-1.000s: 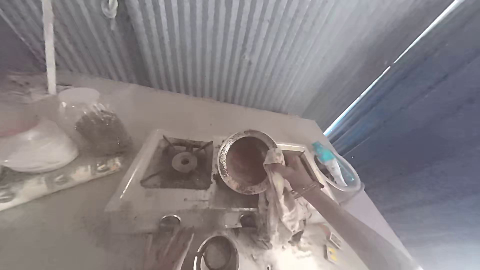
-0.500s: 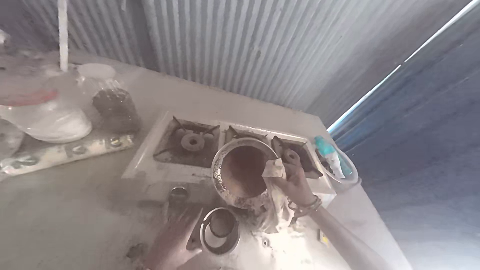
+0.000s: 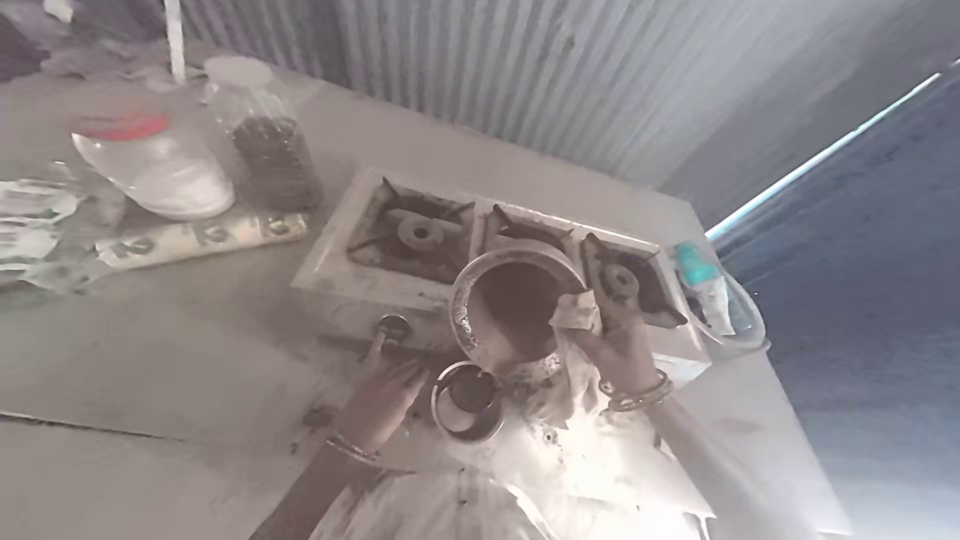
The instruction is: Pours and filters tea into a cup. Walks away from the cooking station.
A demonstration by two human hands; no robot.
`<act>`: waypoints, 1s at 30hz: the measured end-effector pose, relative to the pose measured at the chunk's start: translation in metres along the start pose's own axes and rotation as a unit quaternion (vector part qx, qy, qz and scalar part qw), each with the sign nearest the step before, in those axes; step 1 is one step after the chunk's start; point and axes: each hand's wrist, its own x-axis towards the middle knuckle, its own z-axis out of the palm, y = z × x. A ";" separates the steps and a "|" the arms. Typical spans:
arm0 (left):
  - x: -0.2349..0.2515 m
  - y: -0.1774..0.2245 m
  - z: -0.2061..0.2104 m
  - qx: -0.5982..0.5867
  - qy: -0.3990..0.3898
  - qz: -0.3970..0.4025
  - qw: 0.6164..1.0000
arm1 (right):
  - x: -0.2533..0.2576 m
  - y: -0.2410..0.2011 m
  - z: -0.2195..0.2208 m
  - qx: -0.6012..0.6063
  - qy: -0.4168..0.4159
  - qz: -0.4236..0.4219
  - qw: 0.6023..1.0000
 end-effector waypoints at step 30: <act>-0.003 0.013 -0.005 -0.175 0.095 -0.052 0.978 | -0.008 -0.001 -0.004 -0.078 0.005 -0.028 0.997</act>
